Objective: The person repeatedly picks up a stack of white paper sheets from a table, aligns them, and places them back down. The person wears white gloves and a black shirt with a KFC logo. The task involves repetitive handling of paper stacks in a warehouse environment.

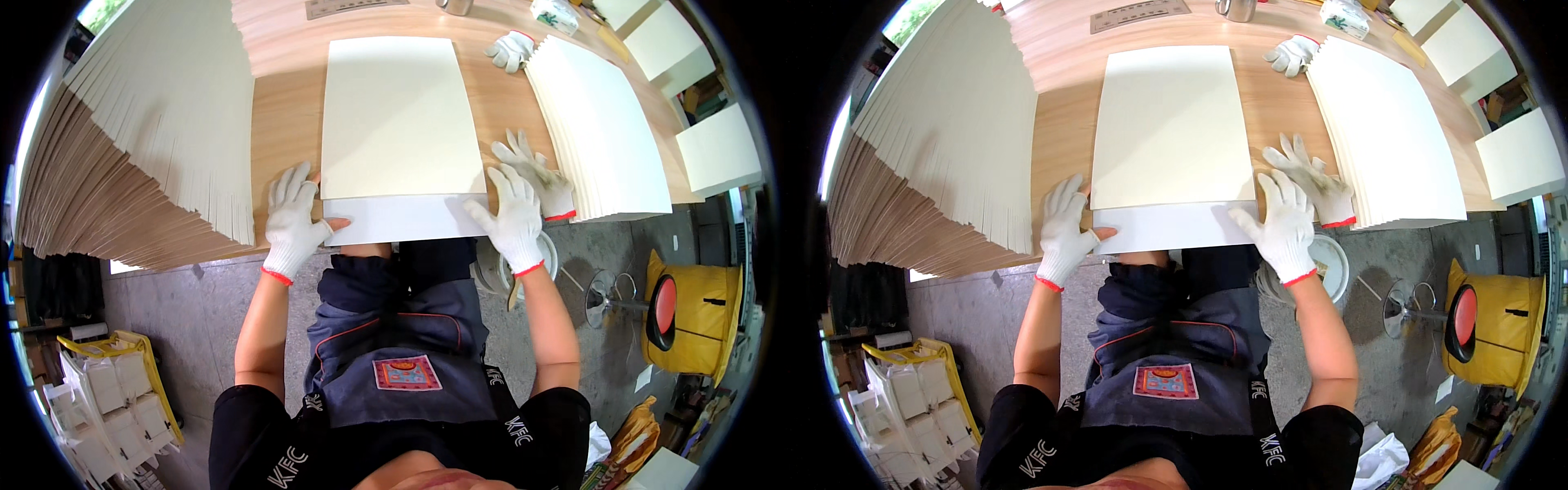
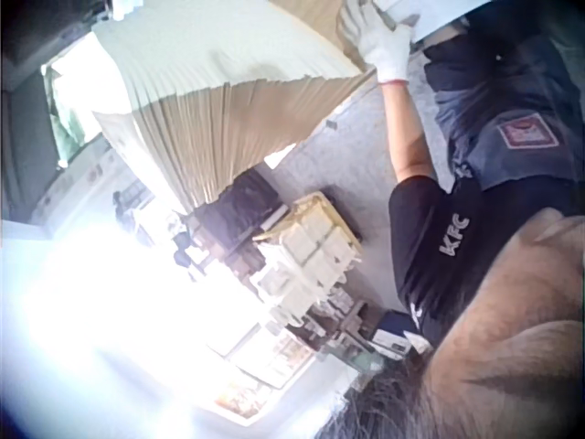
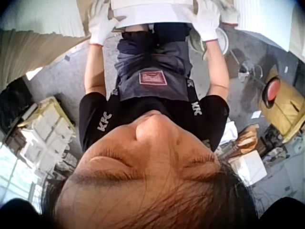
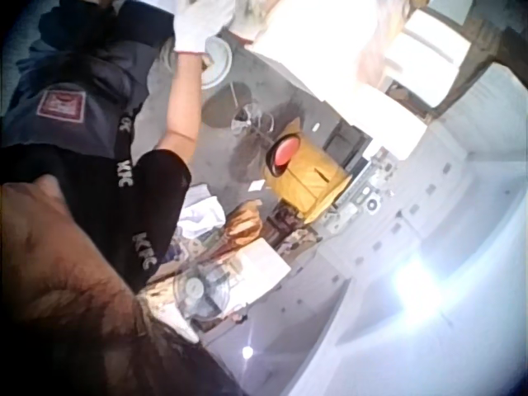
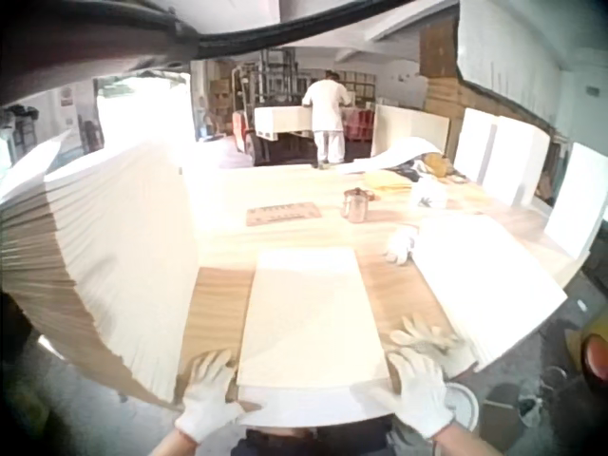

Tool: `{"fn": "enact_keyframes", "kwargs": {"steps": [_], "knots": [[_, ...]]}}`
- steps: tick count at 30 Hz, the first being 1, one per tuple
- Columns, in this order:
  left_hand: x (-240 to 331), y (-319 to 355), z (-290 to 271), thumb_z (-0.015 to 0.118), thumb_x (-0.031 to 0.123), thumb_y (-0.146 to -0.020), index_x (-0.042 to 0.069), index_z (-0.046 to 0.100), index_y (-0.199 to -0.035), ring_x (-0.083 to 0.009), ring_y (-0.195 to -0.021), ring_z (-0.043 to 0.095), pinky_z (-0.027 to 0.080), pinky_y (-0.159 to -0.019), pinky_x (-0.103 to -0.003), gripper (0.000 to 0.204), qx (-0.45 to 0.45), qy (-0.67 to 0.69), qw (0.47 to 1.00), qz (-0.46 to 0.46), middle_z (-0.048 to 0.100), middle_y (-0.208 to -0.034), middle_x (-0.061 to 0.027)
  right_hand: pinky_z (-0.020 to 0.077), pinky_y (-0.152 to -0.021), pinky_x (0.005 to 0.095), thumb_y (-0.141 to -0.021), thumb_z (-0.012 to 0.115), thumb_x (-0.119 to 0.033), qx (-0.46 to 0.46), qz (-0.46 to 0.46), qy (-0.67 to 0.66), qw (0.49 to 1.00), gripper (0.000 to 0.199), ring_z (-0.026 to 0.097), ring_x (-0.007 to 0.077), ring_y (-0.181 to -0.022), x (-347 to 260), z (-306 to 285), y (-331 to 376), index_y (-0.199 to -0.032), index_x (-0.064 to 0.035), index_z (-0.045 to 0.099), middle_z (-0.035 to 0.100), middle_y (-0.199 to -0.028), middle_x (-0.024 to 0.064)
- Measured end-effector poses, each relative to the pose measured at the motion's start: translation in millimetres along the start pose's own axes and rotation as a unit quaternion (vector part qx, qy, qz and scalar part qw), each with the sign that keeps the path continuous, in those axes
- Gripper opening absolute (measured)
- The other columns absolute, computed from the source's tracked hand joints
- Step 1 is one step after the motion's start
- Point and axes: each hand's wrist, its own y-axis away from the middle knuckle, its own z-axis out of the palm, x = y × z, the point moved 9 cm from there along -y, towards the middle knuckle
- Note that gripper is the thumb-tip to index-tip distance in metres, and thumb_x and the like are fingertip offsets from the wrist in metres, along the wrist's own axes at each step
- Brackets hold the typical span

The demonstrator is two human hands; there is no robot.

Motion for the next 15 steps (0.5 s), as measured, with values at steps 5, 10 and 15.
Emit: {"fn": "enact_keyframes", "kwargs": {"steps": [5,10,15], "knots": [[1.2,1.9,-1.6,0.085,0.044,-0.064,0.001,0.060,-0.127,-0.0392,-0.137,0.038,0.027,-0.115,-0.048,0.079,0.014,0.029,0.999,0.021,0.049,-0.145,-0.0190,0.0333,-0.107,0.0508,-0.077,0.071,-0.060,0.038,-0.020,-0.019,0.999,0.078,0.046,0.0345,-0.130,-2.1,4.3,4.7,-0.133,-0.0073,0.057,0.051,-0.140,0.0143],[-0.8,1.5,-1.1,0.084,0.045,-0.065,0.000,0.060,-0.126,-0.0401,-0.136,0.039,0.028,-0.114,-0.049,0.080,0.017,0.020,0.999,0.026,0.051,-0.142,-0.0200,0.0327,-0.108,0.0504,-0.077,0.070,-0.063,0.023,-0.011,-0.034,0.999,0.080,0.045,0.0349,-0.130,-3.9,2.1,4.5,-0.133,-0.0065,0.058,0.052,-0.139,0.0143],[-7.1,0.9,4.8,0.083,0.048,-0.066,-0.001,0.060,-0.126,-0.0405,-0.137,0.038,0.026,-0.115,-0.051,0.081,0.008,0.013,1.000,0.026,0.049,-0.144,-0.0190,0.0326,-0.108,0.0501,-0.078,0.067,-0.064,0.016,-0.018,-0.031,0.999,0.081,0.045,0.0360,-0.129,-6.1,2.7,3.5,-0.134,-0.0070,0.057,0.052,-0.139,0.0150]]}}
